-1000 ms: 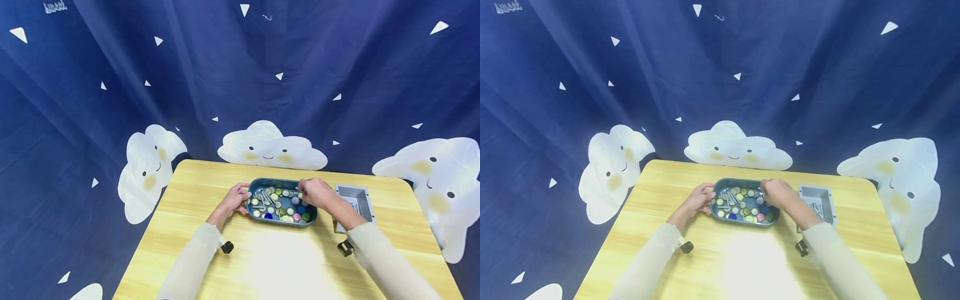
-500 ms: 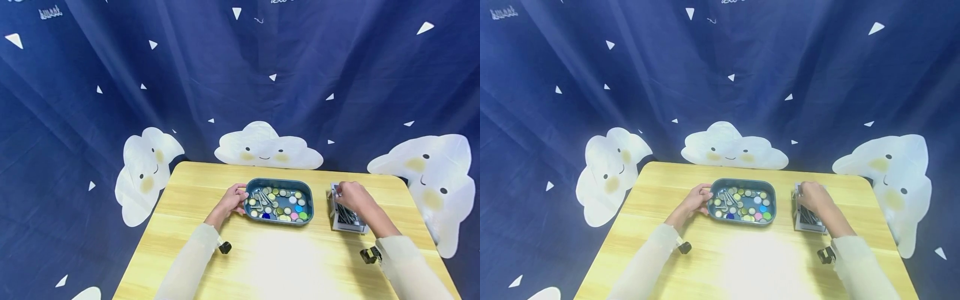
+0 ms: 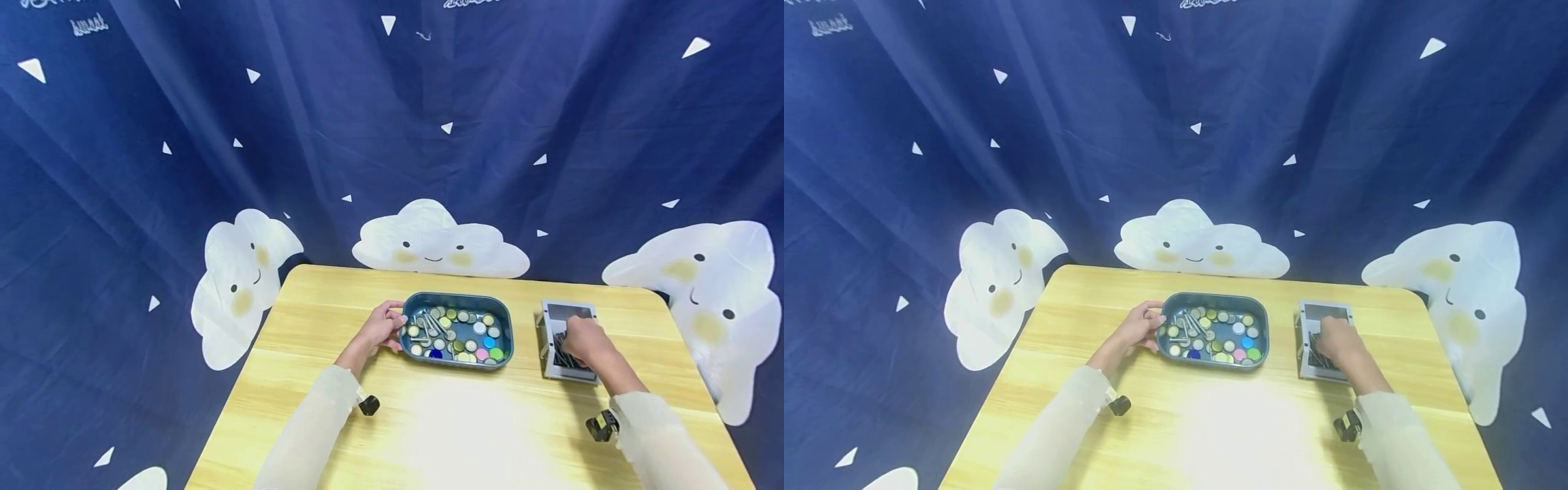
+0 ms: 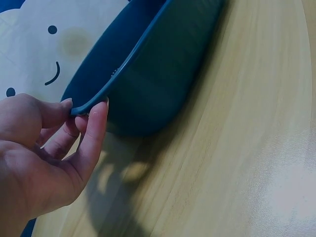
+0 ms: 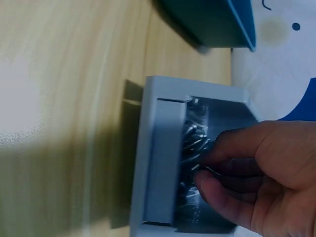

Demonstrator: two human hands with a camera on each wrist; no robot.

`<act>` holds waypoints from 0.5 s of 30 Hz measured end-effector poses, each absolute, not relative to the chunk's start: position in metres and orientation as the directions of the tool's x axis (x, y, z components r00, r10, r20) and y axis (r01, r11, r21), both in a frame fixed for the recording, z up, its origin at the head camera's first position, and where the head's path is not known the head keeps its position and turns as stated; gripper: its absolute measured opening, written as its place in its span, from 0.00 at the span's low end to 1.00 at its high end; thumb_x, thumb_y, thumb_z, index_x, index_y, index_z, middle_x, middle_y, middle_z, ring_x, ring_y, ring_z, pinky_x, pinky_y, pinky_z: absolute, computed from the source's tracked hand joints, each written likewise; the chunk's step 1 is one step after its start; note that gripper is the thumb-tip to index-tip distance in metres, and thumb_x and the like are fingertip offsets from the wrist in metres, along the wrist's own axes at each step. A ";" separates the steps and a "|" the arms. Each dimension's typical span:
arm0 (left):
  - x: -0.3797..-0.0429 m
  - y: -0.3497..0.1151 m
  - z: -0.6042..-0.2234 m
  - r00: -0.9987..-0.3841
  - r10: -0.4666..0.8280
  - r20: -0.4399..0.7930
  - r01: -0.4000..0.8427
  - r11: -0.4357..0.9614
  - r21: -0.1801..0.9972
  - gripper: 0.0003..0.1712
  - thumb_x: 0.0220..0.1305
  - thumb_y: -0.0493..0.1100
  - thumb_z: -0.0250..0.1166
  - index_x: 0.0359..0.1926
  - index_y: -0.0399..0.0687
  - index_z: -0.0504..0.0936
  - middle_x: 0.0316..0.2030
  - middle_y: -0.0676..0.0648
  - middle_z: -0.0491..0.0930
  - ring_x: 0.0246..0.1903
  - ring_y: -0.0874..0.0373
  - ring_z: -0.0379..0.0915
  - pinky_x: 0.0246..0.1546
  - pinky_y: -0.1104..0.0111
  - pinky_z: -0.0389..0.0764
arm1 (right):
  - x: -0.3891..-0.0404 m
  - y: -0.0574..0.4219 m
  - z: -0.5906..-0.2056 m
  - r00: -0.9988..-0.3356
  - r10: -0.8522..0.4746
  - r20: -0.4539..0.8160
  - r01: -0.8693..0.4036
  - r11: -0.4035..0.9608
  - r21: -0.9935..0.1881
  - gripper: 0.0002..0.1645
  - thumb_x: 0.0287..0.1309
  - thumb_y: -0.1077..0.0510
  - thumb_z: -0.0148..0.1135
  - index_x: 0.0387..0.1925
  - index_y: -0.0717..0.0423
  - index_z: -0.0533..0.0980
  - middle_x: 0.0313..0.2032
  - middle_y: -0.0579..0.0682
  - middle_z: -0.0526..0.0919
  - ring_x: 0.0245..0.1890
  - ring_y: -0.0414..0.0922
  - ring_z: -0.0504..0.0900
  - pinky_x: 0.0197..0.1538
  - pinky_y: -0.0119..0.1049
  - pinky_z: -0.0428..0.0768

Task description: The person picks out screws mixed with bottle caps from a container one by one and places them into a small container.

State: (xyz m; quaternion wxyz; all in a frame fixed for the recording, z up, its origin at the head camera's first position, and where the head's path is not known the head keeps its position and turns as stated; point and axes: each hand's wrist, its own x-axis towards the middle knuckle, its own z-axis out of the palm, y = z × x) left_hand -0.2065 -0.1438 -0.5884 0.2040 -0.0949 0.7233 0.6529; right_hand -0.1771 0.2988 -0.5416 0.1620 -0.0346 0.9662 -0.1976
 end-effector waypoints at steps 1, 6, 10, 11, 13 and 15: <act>-0.207 -0.144 -0.589 -0.898 0.129 -0.420 -0.405 0.127 0.906 0.26 0.73 0.37 0.62 0.70 0.51 0.72 0.49 0.42 0.78 0.32 0.56 0.75 0.21 0.63 0.92 | -0.177 0.299 -0.541 -0.943 -0.127 -0.307 0.004 0.920 -0.392 0.10 0.48 0.73 0.53 0.18 0.60 0.72 0.09 0.50 0.75 0.08 0.42 0.75 0.14 0.31 0.77; -0.208 -0.143 -0.591 -0.897 0.127 -0.424 -0.411 0.120 0.904 0.26 0.73 0.37 0.62 0.70 0.52 0.72 0.49 0.42 0.78 0.31 0.57 0.74 0.21 0.62 0.92 | -0.178 0.300 -0.534 -0.960 -0.121 -0.254 -0.028 0.940 -0.341 0.09 0.46 0.72 0.56 0.18 0.59 0.70 0.17 0.56 0.78 0.17 0.49 0.75 0.19 0.39 0.77; -0.208 -0.144 -0.592 -0.896 0.126 -0.425 -0.411 0.125 0.903 0.26 0.74 0.38 0.62 0.70 0.52 0.72 0.50 0.41 0.78 0.31 0.57 0.75 0.22 0.61 0.93 | -0.179 0.291 -0.521 -0.983 -0.101 -0.151 -0.050 0.951 -0.305 0.14 0.48 0.69 0.60 0.15 0.56 0.67 0.20 0.58 0.76 0.21 0.52 0.71 0.21 0.45 0.74; -0.208 -0.144 -0.592 -0.897 0.125 -0.425 -0.410 0.126 0.903 0.26 0.74 0.38 0.62 0.70 0.52 0.72 0.50 0.41 0.78 0.32 0.56 0.75 0.22 0.61 0.93 | -0.179 0.286 -0.517 -0.988 -0.096 -0.121 -0.054 0.951 -0.306 0.15 0.48 0.68 0.60 0.14 0.56 0.66 0.19 0.58 0.75 0.20 0.53 0.72 0.20 0.46 0.74; -0.208 -0.144 -0.592 -0.898 0.124 -0.422 -0.407 0.129 0.904 0.26 0.74 0.38 0.62 0.70 0.52 0.72 0.50 0.41 0.78 0.32 0.56 0.76 0.22 0.61 0.93 | -0.179 0.274 -0.507 -0.994 -0.093 -0.058 -0.071 0.950 -0.305 0.17 0.49 0.68 0.58 0.12 0.54 0.65 0.17 0.56 0.73 0.19 0.52 0.71 0.17 0.46 0.73; -0.207 -0.144 -0.592 -0.899 0.124 -0.421 -0.406 0.129 0.905 0.26 0.74 0.38 0.62 0.70 0.52 0.72 0.50 0.42 0.78 0.32 0.56 0.76 0.21 0.61 0.92 | -0.179 0.259 -0.500 -0.993 -0.114 0.007 -0.111 0.947 -0.300 0.19 0.49 0.69 0.56 0.10 0.52 0.64 0.14 0.54 0.70 0.17 0.51 0.69 0.16 0.44 0.71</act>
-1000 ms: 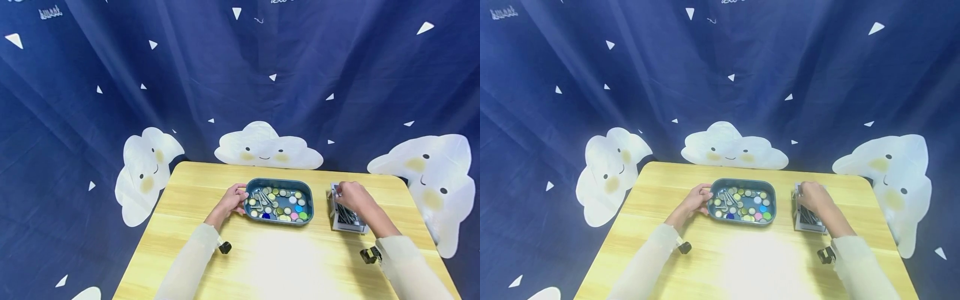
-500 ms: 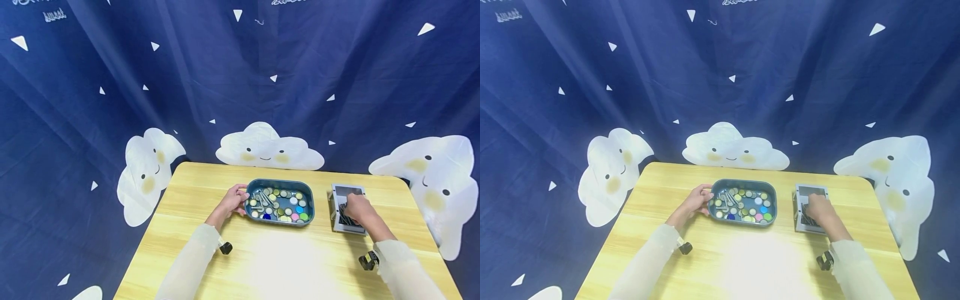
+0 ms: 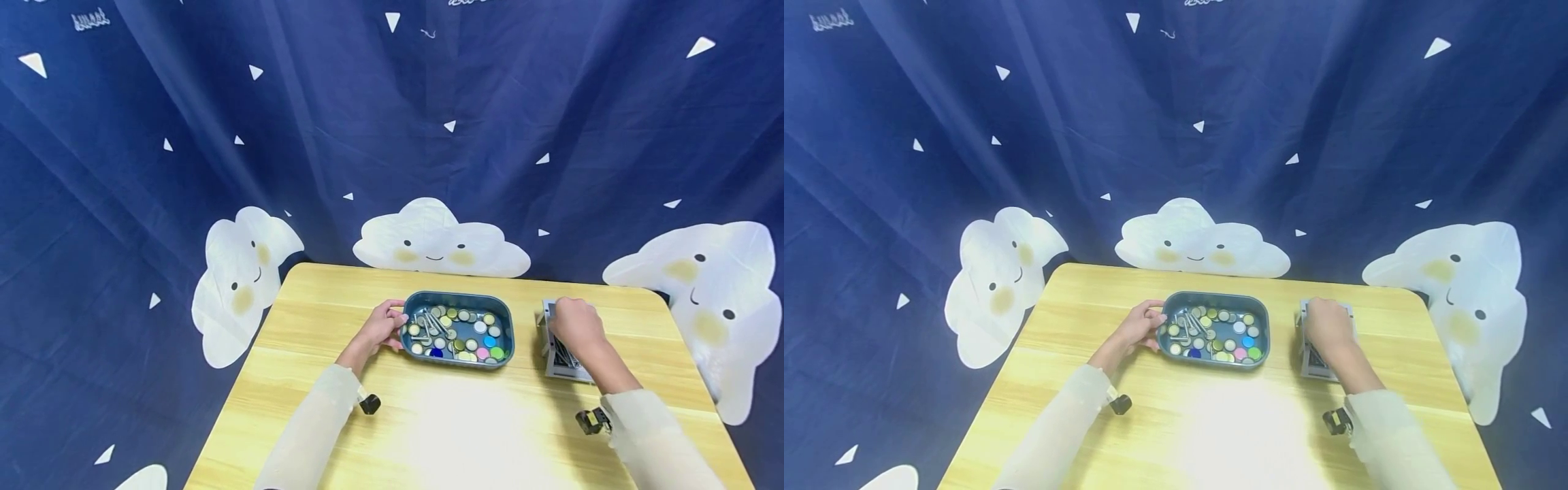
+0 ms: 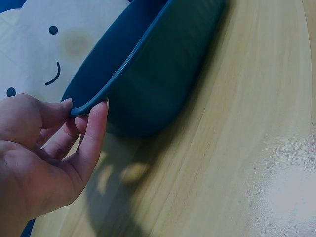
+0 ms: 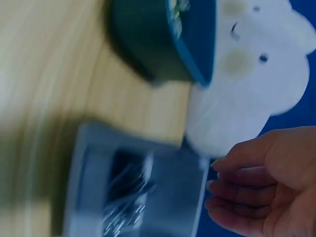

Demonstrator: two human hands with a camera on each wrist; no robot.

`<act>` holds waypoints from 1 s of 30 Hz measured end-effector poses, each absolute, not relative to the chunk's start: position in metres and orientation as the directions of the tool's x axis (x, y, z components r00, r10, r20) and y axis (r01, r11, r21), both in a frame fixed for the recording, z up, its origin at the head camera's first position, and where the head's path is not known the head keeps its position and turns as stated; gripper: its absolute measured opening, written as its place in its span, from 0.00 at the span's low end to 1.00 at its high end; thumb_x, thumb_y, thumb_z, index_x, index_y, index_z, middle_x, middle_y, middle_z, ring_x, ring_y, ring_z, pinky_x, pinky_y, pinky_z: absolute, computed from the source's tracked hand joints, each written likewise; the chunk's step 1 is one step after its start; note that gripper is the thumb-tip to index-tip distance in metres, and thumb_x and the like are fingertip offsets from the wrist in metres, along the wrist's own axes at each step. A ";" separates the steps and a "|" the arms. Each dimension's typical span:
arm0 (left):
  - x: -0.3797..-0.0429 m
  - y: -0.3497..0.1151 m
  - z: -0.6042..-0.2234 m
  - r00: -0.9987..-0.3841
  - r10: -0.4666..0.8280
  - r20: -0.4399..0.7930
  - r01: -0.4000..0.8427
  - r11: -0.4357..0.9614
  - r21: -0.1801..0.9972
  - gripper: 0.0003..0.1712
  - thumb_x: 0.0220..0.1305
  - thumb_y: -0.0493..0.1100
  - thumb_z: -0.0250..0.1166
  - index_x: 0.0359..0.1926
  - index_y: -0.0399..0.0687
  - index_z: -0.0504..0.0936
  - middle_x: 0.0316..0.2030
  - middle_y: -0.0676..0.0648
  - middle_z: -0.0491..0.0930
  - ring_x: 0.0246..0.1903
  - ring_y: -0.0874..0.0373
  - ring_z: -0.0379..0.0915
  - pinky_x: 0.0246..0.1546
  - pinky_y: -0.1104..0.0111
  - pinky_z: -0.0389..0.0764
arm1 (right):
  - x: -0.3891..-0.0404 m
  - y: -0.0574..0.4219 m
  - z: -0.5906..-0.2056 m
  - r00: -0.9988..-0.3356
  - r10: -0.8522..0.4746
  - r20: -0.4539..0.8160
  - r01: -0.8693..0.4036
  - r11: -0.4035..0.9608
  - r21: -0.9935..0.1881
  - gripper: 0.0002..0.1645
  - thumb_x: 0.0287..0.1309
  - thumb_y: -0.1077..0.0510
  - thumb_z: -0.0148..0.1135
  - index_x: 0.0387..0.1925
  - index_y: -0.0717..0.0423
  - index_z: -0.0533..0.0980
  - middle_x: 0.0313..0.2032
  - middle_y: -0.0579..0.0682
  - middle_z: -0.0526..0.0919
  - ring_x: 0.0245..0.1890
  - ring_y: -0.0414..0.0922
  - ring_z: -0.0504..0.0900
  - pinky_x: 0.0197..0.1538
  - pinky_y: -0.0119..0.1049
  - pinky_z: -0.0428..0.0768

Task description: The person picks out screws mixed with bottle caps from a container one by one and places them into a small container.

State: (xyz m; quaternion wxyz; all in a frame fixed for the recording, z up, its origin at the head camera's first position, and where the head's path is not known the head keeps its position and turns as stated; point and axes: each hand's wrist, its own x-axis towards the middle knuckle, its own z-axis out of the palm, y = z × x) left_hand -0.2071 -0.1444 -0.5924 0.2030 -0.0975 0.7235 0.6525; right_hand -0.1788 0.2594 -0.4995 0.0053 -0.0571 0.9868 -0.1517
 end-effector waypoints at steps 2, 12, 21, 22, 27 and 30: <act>-0.207 -0.145 -0.592 -0.899 0.121 -0.420 -0.406 0.127 0.905 0.25 0.74 0.38 0.62 0.69 0.52 0.73 0.49 0.42 0.78 0.32 0.56 0.75 0.20 0.62 0.92 | -0.180 0.241 -0.495 -0.989 -0.145 0.034 -0.148 0.940 -0.307 0.21 0.48 0.69 0.55 0.09 0.50 0.62 0.13 0.48 0.66 0.17 0.48 0.66 0.16 0.40 0.67; -0.205 -0.144 -0.588 -0.900 0.143 -0.412 -0.400 0.106 0.910 0.26 0.74 0.37 0.61 0.70 0.50 0.71 0.51 0.38 0.78 0.30 0.56 0.77 0.18 0.63 0.91 | -0.184 0.155 -0.511 -0.937 -0.347 -0.044 -0.303 0.868 -0.393 0.09 0.57 0.63 0.69 0.22 0.53 0.87 0.26 0.48 0.89 0.27 0.48 0.84 0.33 0.48 0.89; -0.204 -0.143 -0.587 -0.900 0.133 -0.415 -0.399 0.130 0.908 0.26 0.75 0.39 0.62 0.70 0.51 0.72 0.49 0.42 0.78 0.33 0.57 0.75 0.23 0.60 0.93 | -0.185 0.111 -0.543 -0.901 -0.394 -0.182 -0.286 0.855 -0.432 0.11 0.55 0.65 0.68 0.19 0.55 0.86 0.21 0.47 0.86 0.22 0.43 0.75 0.30 0.40 0.81; -0.204 -0.143 -0.587 -0.899 0.133 -0.417 -0.401 0.129 0.907 0.26 0.75 0.39 0.62 0.70 0.51 0.72 0.50 0.42 0.78 0.33 0.57 0.75 0.23 0.61 0.93 | -0.185 0.109 -0.546 -0.898 -0.402 -0.179 -0.297 0.854 -0.427 0.11 0.54 0.65 0.69 0.19 0.55 0.86 0.21 0.48 0.86 0.24 0.44 0.77 0.31 0.41 0.82; -0.203 -0.144 -0.586 -0.896 0.135 -0.423 -0.408 0.128 0.904 0.26 0.75 0.39 0.62 0.70 0.52 0.72 0.50 0.41 0.78 0.34 0.55 0.76 0.23 0.62 0.93 | -0.186 0.100 -0.558 -0.902 -0.391 -0.183 -0.293 0.866 -0.404 0.15 0.53 0.66 0.70 0.14 0.52 0.81 0.20 0.44 0.82 0.33 0.50 0.82 0.34 0.42 0.84; -0.204 -0.145 -0.587 -0.899 0.133 -0.417 -0.401 0.130 0.907 0.25 0.75 0.39 0.62 0.70 0.51 0.72 0.50 0.41 0.79 0.34 0.55 0.77 0.26 0.57 0.94 | -0.186 0.097 -0.561 -0.909 -0.373 -0.188 -0.287 0.885 -0.366 0.25 0.53 0.67 0.68 0.08 0.50 0.68 0.13 0.42 0.68 0.27 0.46 0.74 0.31 0.40 0.76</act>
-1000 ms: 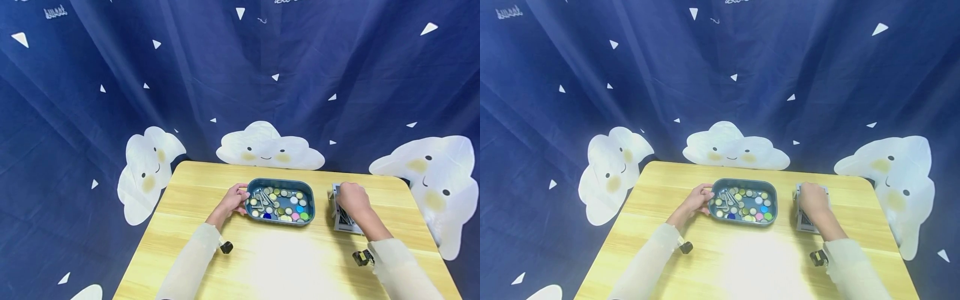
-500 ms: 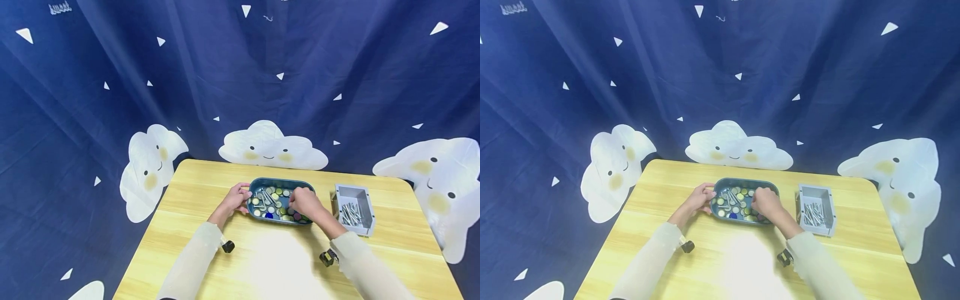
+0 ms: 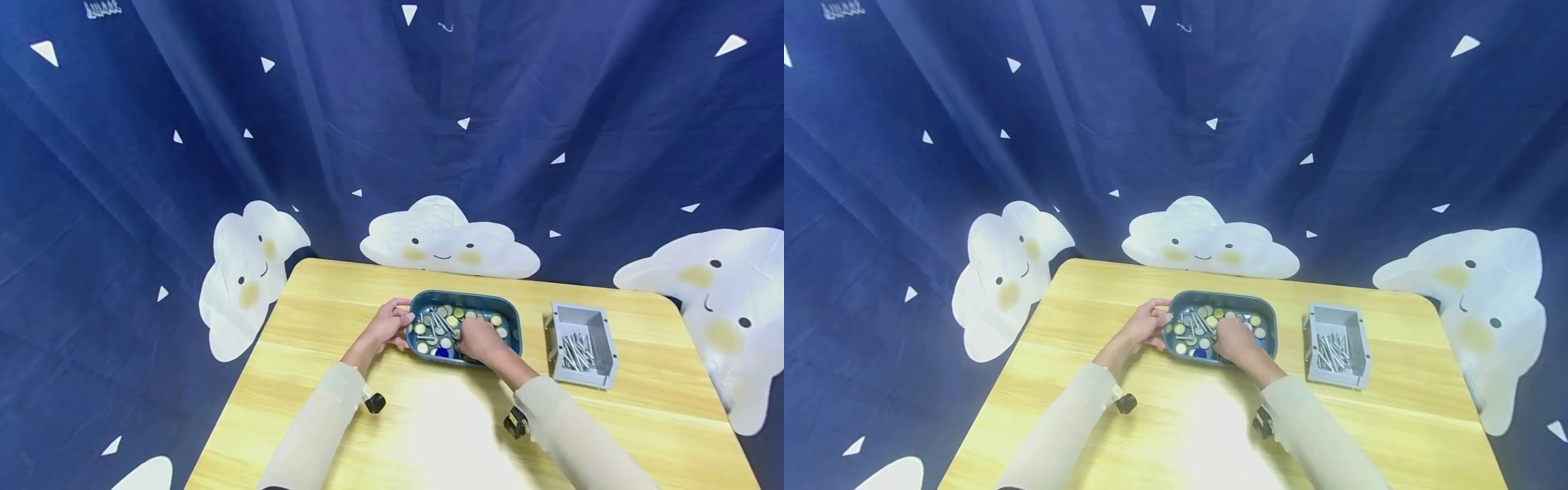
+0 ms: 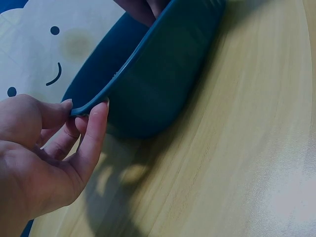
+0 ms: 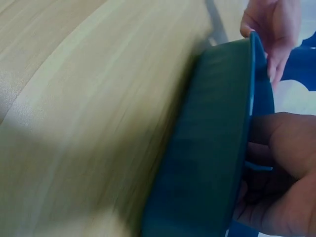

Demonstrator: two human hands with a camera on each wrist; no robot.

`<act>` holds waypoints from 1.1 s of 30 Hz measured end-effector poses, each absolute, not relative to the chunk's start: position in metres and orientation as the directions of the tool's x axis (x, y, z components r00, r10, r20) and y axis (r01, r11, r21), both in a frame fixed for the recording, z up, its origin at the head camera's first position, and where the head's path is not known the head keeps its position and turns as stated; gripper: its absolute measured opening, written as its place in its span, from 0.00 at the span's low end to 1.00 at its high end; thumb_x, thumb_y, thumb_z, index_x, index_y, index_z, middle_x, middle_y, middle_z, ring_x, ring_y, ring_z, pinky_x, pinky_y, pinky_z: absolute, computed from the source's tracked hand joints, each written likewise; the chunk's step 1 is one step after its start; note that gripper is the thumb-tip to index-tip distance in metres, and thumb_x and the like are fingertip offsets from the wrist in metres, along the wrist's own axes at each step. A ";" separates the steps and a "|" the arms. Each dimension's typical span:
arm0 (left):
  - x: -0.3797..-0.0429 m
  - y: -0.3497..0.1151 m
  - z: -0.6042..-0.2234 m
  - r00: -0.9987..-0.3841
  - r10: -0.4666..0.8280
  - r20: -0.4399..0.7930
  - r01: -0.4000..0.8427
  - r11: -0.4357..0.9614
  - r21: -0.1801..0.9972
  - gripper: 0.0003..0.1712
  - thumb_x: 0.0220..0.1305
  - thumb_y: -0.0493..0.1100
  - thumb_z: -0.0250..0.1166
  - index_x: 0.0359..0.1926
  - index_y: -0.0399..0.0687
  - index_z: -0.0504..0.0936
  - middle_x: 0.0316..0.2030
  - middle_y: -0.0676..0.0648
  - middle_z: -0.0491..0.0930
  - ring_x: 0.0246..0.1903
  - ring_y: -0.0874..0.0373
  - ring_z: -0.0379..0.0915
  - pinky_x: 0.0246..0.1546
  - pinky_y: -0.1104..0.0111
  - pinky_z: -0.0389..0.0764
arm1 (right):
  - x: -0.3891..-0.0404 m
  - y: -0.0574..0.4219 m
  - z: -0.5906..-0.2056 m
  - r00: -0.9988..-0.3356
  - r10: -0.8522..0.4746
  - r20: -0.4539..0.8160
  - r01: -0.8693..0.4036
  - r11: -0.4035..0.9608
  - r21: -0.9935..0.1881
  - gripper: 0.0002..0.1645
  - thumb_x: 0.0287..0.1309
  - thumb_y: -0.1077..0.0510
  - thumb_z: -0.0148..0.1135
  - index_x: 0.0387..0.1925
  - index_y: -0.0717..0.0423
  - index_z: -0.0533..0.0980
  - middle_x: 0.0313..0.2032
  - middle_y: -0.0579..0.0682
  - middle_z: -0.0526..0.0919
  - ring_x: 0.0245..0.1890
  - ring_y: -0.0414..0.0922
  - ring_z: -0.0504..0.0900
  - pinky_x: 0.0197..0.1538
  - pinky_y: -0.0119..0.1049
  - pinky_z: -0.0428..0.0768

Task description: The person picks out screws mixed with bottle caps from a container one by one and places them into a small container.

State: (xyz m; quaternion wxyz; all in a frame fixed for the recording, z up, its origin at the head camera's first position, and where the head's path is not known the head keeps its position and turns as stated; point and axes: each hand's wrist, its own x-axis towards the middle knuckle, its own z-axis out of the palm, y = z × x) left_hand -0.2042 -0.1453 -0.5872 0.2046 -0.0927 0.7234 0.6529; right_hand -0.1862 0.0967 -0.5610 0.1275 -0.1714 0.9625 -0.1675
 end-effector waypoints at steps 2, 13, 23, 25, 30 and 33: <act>-0.205 -0.145 -0.587 -0.900 0.133 -0.415 -0.399 0.132 0.908 0.25 0.75 0.39 0.62 0.70 0.51 0.72 0.50 0.40 0.79 0.34 0.54 0.77 0.28 0.54 0.94 | -0.185 0.095 -0.562 -0.915 -0.353 -0.195 -0.275 0.900 -0.339 0.30 0.54 0.66 0.69 0.08 0.48 0.61 0.13 0.43 0.62 0.23 0.45 0.69 0.30 0.41 0.74; -0.206 -0.145 -0.586 -0.900 0.133 -0.415 -0.401 0.119 0.908 0.25 0.75 0.38 0.62 0.69 0.50 0.72 0.51 0.39 0.79 0.32 0.56 0.76 0.24 0.58 0.94 | -0.187 0.081 -0.569 -0.945 -0.265 -0.194 -0.194 0.926 -0.323 0.30 0.53 0.68 0.64 0.13 0.47 0.55 0.16 0.45 0.55 0.19 0.44 0.59 0.19 0.34 0.59; -0.205 -0.146 -0.586 -0.897 0.146 -0.418 -0.404 0.112 0.908 0.25 0.74 0.38 0.62 0.70 0.50 0.72 0.53 0.37 0.79 0.32 0.56 0.76 0.25 0.57 0.94 | -0.188 0.082 -0.564 -0.950 -0.202 -0.240 -0.118 0.940 -0.320 0.29 0.54 0.62 0.71 0.11 0.48 0.61 0.17 0.46 0.62 0.20 0.45 0.64 0.19 0.36 0.63; -0.205 -0.146 -0.588 -0.898 0.146 -0.415 -0.402 0.111 0.909 0.25 0.75 0.38 0.62 0.70 0.49 0.72 0.53 0.37 0.79 0.32 0.56 0.76 0.23 0.59 0.93 | -0.190 0.083 -0.561 -0.950 -0.182 -0.252 -0.096 0.943 -0.320 0.22 0.54 0.60 0.74 0.16 0.52 0.69 0.21 0.50 0.72 0.23 0.47 0.72 0.21 0.38 0.71; -0.205 -0.146 -0.587 -0.900 0.144 -0.412 -0.399 0.115 0.910 0.25 0.75 0.38 0.61 0.70 0.50 0.72 0.54 0.36 0.79 0.32 0.56 0.77 0.22 0.61 0.93 | -0.193 0.091 -0.550 -0.947 -0.148 -0.287 -0.036 0.932 -0.361 0.15 0.52 0.56 0.77 0.25 0.56 0.76 0.26 0.52 0.80 0.26 0.49 0.78 0.22 0.39 0.76; -0.205 -0.146 -0.586 -0.899 0.144 -0.413 -0.399 0.119 0.909 0.25 0.75 0.38 0.61 0.70 0.49 0.72 0.54 0.36 0.79 0.32 0.55 0.77 0.24 0.59 0.93 | -0.195 0.098 -0.542 -0.944 -0.150 -0.294 -0.027 0.922 -0.386 0.22 0.52 0.55 0.77 0.16 0.51 0.71 0.17 0.46 0.73 0.21 0.45 0.74 0.21 0.36 0.73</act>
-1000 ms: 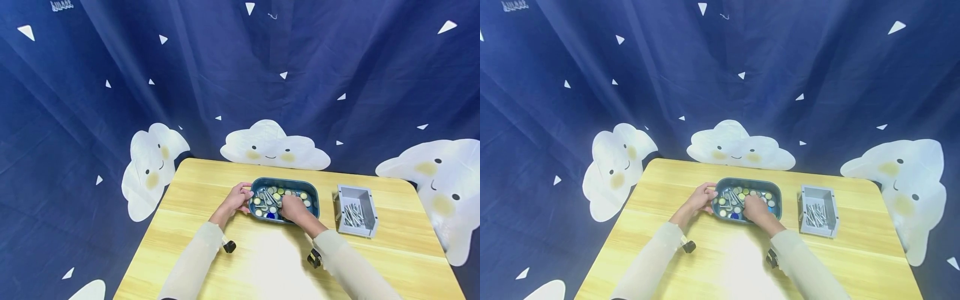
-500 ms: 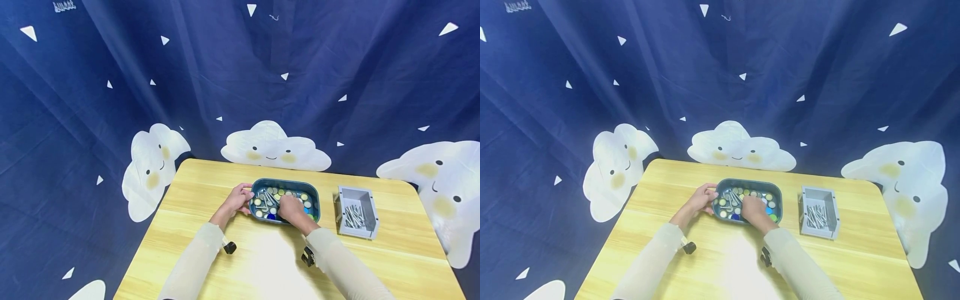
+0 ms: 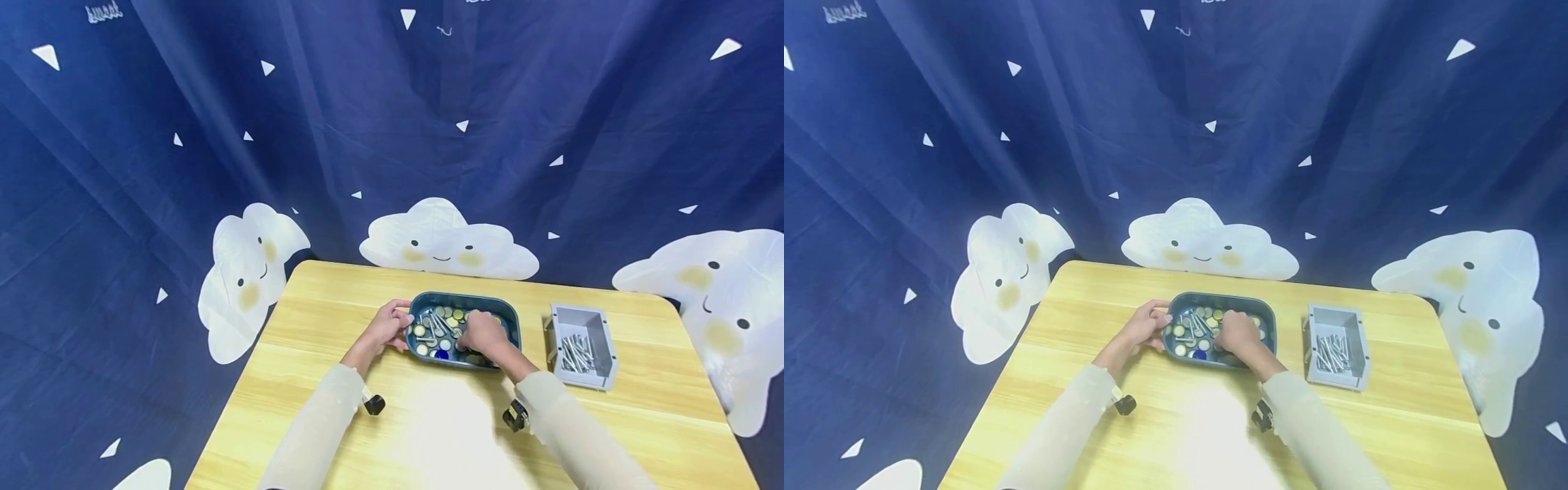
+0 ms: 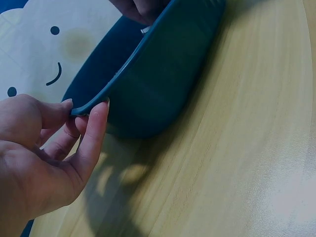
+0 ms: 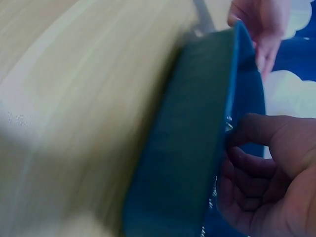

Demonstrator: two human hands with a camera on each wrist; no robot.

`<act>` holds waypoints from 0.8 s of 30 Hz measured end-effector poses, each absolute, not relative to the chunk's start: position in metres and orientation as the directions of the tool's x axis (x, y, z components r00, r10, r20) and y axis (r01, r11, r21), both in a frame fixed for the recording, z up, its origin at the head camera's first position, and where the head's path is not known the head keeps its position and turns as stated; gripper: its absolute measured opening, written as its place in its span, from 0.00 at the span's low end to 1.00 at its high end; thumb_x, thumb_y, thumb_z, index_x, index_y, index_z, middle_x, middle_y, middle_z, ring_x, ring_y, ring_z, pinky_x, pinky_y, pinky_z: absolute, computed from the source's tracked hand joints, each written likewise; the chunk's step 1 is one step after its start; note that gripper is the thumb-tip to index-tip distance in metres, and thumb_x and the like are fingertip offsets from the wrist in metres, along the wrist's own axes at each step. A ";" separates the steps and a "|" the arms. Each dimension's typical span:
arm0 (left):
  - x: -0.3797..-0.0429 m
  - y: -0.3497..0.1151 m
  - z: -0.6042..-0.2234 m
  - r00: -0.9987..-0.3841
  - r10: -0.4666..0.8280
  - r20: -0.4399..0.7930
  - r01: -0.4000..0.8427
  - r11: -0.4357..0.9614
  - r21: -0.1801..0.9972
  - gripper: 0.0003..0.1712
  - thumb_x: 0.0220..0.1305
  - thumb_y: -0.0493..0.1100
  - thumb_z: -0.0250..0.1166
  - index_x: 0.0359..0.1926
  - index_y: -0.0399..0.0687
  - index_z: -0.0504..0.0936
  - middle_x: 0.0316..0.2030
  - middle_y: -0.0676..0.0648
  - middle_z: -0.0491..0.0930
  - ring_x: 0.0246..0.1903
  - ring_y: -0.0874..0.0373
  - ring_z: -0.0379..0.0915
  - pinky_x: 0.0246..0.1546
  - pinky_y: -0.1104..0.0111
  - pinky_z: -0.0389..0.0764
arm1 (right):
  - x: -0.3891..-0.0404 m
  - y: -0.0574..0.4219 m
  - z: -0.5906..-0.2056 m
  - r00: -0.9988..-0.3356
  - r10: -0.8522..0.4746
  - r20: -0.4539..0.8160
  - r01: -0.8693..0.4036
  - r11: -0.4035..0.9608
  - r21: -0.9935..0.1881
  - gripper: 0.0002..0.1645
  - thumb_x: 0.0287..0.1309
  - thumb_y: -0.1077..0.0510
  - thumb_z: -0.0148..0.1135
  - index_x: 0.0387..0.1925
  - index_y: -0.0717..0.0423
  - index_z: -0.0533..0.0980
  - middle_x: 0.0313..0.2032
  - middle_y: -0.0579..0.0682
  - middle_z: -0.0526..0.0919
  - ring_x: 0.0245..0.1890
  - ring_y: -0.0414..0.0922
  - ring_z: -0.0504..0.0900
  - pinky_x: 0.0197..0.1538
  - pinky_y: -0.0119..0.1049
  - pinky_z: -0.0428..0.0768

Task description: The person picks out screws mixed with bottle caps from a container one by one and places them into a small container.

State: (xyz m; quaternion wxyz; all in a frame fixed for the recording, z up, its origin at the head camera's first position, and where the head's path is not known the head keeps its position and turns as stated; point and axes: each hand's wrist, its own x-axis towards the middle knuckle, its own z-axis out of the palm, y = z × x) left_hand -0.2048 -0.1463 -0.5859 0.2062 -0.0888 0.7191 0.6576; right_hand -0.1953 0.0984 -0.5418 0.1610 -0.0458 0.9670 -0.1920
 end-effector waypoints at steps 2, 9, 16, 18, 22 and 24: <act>-0.205 -0.146 -0.586 -0.899 0.142 -0.415 -0.401 0.119 0.908 0.25 0.75 0.38 0.61 0.70 0.49 0.72 0.54 0.36 0.79 0.32 0.55 0.77 0.25 0.58 0.94 | -0.197 0.105 -0.537 -0.945 -0.148 -0.291 -0.023 0.919 -0.395 0.28 0.52 0.54 0.77 0.11 0.47 0.66 0.13 0.42 0.67 0.17 0.44 0.72 0.21 0.35 0.73; -0.205 -0.144 -0.586 -0.901 0.138 -0.412 -0.400 0.109 0.910 0.25 0.74 0.37 0.62 0.69 0.49 0.72 0.54 0.35 0.78 0.32 0.55 0.78 0.22 0.61 0.93 | -0.205 0.133 -0.524 -0.953 -0.181 -0.243 -0.057 0.894 -0.444 0.31 0.53 0.55 0.74 0.05 0.45 0.64 0.09 0.40 0.60 0.15 0.41 0.61 0.25 0.32 0.66; -0.206 -0.145 -0.588 -0.900 0.135 -0.414 -0.398 0.131 0.908 0.25 0.74 0.38 0.62 0.69 0.49 0.72 0.53 0.36 0.79 0.32 0.55 0.77 0.23 0.59 0.93 | -0.203 0.166 -0.506 -0.965 -0.153 -0.213 -0.034 0.879 -0.476 0.16 0.53 0.54 0.71 0.14 0.49 0.78 0.16 0.44 0.79 0.23 0.44 0.75 0.32 0.36 0.76; -0.207 -0.145 -0.588 -0.899 0.136 -0.417 -0.399 0.138 0.906 0.25 0.74 0.38 0.62 0.69 0.50 0.72 0.53 0.37 0.79 0.32 0.56 0.77 0.25 0.57 0.94 | -0.202 0.178 -0.501 -0.967 -0.151 -0.205 -0.037 0.880 -0.473 0.16 0.54 0.54 0.70 0.14 0.49 0.77 0.16 0.44 0.77 0.23 0.45 0.74 0.35 0.37 0.75; -0.207 -0.144 -0.587 -0.896 0.142 -0.420 -0.401 0.145 0.904 0.25 0.74 0.38 0.62 0.69 0.49 0.72 0.52 0.38 0.79 0.32 0.56 0.76 0.25 0.57 0.94 | -0.198 0.205 -0.492 -0.972 -0.133 -0.192 -0.027 0.880 -0.473 0.14 0.53 0.55 0.67 0.16 0.49 0.76 0.18 0.43 0.74 0.23 0.44 0.72 0.33 0.35 0.71; -0.207 -0.144 -0.587 -0.896 0.141 -0.420 -0.402 0.144 0.904 0.25 0.74 0.38 0.62 0.69 0.49 0.72 0.51 0.39 0.79 0.32 0.56 0.76 0.24 0.58 0.93 | -0.197 0.218 -0.489 -0.974 -0.121 -0.192 -0.014 0.877 -0.481 0.12 0.53 0.55 0.66 0.18 0.50 0.77 0.19 0.44 0.76 0.23 0.44 0.72 0.29 0.33 0.71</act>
